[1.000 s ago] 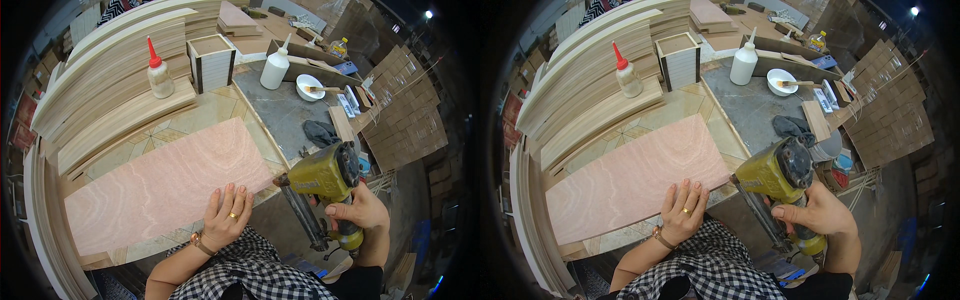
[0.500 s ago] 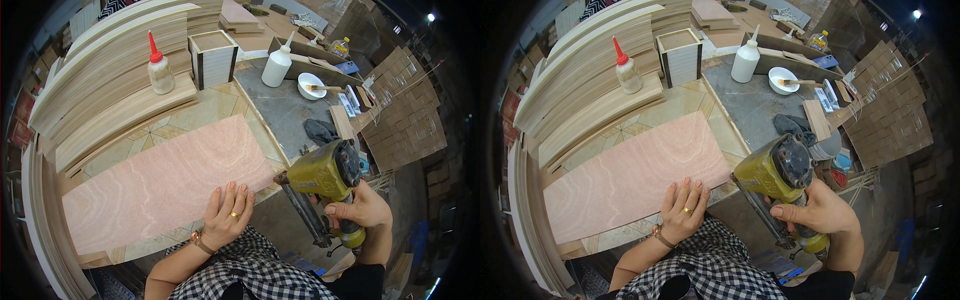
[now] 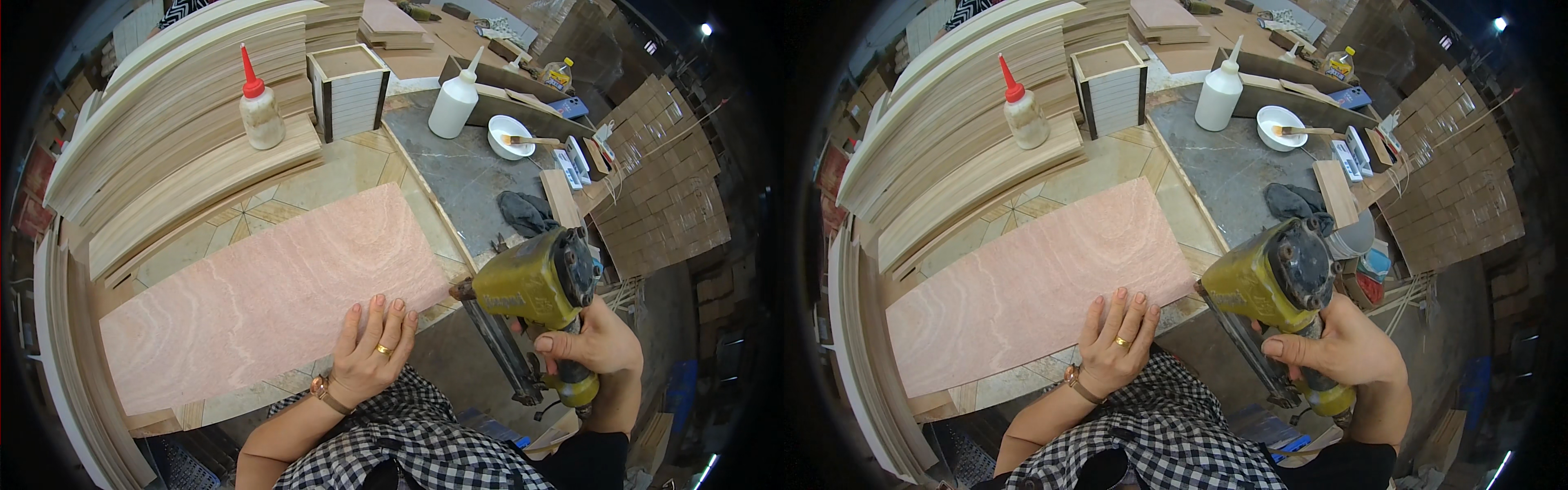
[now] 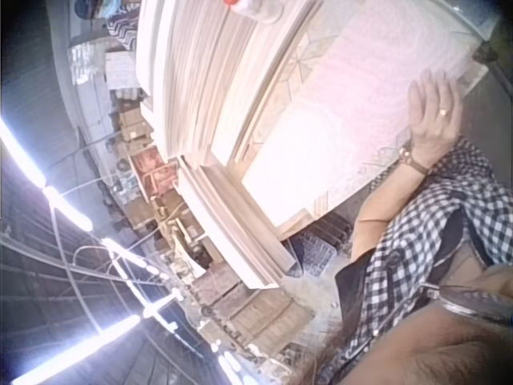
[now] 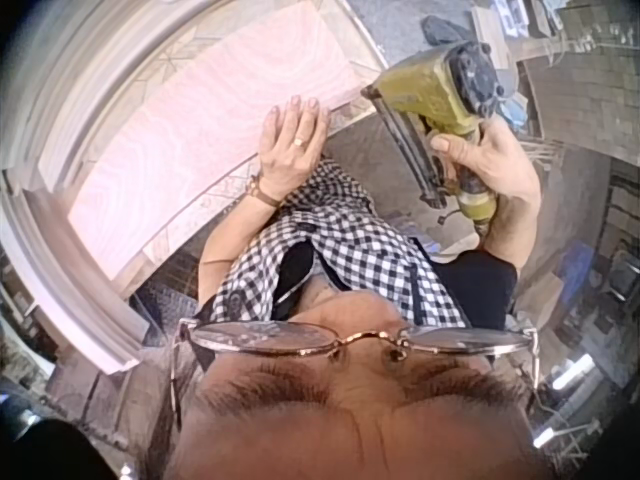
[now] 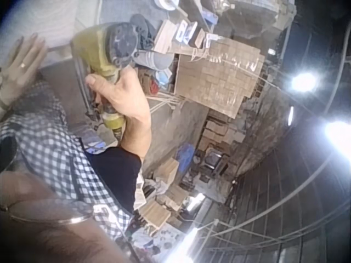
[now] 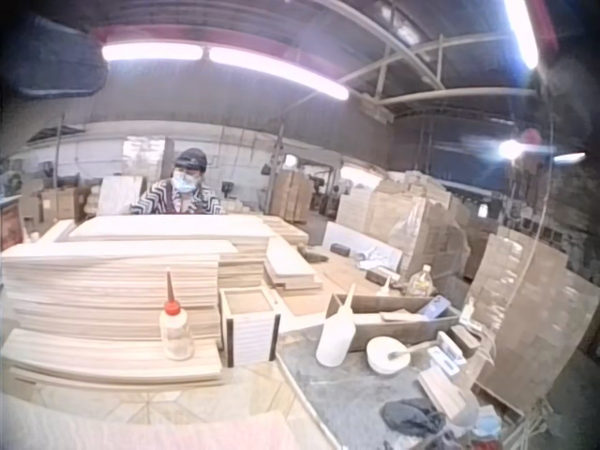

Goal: Assembling a wooden box using a pneumatic nail gun.

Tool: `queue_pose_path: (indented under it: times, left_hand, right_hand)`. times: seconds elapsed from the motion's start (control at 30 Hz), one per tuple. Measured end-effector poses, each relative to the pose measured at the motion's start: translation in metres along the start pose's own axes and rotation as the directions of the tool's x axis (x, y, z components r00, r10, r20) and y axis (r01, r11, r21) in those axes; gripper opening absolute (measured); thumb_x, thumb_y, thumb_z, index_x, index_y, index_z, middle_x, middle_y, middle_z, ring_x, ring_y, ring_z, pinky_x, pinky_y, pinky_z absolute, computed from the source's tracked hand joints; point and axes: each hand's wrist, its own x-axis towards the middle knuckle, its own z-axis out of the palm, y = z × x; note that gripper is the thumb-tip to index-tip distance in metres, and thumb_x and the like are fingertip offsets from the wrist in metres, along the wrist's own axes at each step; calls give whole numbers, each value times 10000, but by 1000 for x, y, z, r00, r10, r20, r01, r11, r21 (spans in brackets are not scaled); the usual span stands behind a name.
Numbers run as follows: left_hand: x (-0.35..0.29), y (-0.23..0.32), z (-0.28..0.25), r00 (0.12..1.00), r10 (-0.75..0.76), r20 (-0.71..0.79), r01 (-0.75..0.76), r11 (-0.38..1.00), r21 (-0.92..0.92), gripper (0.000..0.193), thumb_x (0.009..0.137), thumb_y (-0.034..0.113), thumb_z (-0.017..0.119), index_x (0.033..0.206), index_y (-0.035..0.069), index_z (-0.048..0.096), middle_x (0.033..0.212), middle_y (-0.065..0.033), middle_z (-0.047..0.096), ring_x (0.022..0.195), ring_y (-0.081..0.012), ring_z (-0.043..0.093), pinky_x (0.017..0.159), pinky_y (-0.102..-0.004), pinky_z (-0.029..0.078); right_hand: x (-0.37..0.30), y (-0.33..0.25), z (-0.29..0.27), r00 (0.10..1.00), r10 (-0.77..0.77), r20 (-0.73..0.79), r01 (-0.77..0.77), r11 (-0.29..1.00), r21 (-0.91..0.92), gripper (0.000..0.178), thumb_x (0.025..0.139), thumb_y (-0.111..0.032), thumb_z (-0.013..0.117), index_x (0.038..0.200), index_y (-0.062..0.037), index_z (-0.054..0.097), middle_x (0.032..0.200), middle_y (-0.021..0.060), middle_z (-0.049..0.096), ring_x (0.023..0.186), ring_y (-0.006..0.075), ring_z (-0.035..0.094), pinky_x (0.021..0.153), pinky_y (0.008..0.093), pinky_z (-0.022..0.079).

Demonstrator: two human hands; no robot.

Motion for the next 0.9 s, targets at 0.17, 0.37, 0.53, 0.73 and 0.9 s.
queue_pose_path:
  times: [0.17,0.37,0.53,0.73,0.9]
  left_hand:
    - [0,0,-1,1000,4,9,-4,1000,2,214,858,152,634,1052,105,708,1158,-97,676,1104,-276,641,941,-466,476]
    - [-1,0,0,1000,3,11,-3,1000,0,221,853,138,626,1056,106,708,1164,-99,673,1116,-280,634,965,-472,458]
    - [-2,0,1,1000,0,8,0,1000,-10,246,838,106,617,1067,107,709,1167,-101,673,1128,-286,629,1014,-483,419]
    - [-1,0,0,1000,-3,19,3,1000,4,216,857,140,642,1061,103,703,1164,-101,673,1109,-281,638,947,-470,471]
    - [-1,0,0,1000,0,14,1,1000,-12,252,844,92,608,1076,94,706,1159,-111,674,1121,-300,633,992,-483,432]
  right_hand:
    - [2,1,0,1000,7,6,-7,1000,4,357,849,-112,741,1144,10,580,1022,61,623,698,109,602,515,247,514]
    - [1,0,0,1000,13,0,-13,1000,-8,350,846,-105,742,1137,9,585,1025,59,625,692,108,601,515,249,513]
    - [1,0,0,1000,18,-1,-18,1000,-21,346,844,-100,742,1134,7,587,1018,57,627,683,107,600,514,250,511]
    - [4,-2,-2,999,35,6,-35,999,-37,335,844,-134,751,1106,2,591,957,47,624,633,98,586,503,242,489]
    - [6,-6,-4,999,51,8,-50,991,-121,314,854,-176,748,1065,2,598,855,32,619,575,87,566,493,234,468]
